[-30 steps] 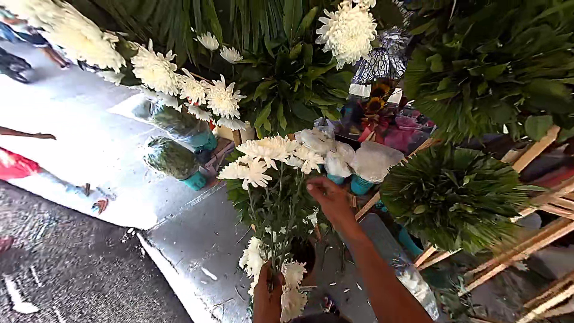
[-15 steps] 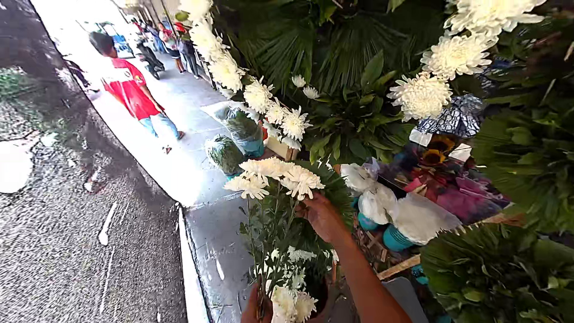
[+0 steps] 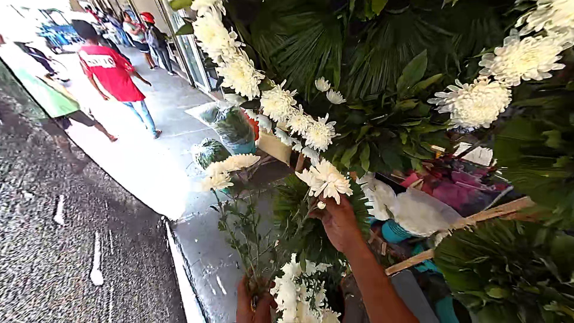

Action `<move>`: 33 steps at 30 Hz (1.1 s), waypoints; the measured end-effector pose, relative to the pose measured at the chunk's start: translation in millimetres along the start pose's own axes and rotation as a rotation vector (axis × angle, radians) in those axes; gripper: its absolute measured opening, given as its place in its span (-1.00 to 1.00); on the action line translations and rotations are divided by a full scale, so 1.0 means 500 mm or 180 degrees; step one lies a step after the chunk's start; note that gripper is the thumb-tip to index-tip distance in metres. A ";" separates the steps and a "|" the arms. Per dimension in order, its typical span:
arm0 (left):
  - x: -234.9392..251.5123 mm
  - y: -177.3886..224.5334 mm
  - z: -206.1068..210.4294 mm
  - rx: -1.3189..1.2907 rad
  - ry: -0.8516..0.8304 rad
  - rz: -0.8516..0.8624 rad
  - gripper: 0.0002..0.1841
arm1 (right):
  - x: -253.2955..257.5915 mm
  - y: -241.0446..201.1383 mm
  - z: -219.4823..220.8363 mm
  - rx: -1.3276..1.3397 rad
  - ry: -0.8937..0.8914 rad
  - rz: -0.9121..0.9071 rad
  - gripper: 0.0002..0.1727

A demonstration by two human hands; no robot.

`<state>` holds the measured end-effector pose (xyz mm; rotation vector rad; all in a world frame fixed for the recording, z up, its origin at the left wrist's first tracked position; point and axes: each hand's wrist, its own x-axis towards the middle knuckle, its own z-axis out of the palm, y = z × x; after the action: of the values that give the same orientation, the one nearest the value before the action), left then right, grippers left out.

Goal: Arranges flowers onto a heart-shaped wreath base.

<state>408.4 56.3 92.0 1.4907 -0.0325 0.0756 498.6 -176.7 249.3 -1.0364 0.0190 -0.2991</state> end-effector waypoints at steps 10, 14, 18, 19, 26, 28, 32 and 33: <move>0.073 0.016 -0.043 -0.0647 -0.0290 -0.0439 -0.28 | 0.114 0.012 0.047 0.0006 -0.0548 0.0459 -0.60; 0.053 0.010 -0.001 -0.0933 -0.0208 -0.0419 -0.30 | 0.130 -0.005 0.063 -0.0649 -0.0651 0.0181 -0.75; 0.042 0.012 0.020 -0.1217 0.0212 -0.0502 -0.28 | 0.099 -0.023 0.053 -0.0403 -0.0651 -0.0004 -0.81; 0.045 0.015 0.021 -0.1243 0.0389 -0.0553 -0.24 | 0.086 -0.027 0.046 -0.0275 -0.0646 -0.0220 -0.82; 0.095 0.026 -0.041 -0.0699 0.0959 -0.0306 -0.04 | 0.053 -0.159 0.004 0.0598 -0.0533 -0.1420 -0.81; 0.107 0.035 -0.042 -0.0697 0.0927 -0.0200 -0.26 | 0.063 -0.152 0.018 0.0612 -0.0400 -0.1215 -0.82; 0.134 0.062 -0.039 -0.0843 0.0284 -0.0200 -0.62 | 0.076 -0.120 0.063 0.0748 -0.0353 -0.0886 -0.86; 0.145 0.068 -0.036 -0.0810 0.0157 -0.0074 -0.67 | 0.079 -0.118 0.077 0.0744 -0.0366 -0.0863 -0.85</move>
<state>477.8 79.0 129.5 1.2342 0.0146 0.0860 528.8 -182.2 324.0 -0.8215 -0.2566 -0.4757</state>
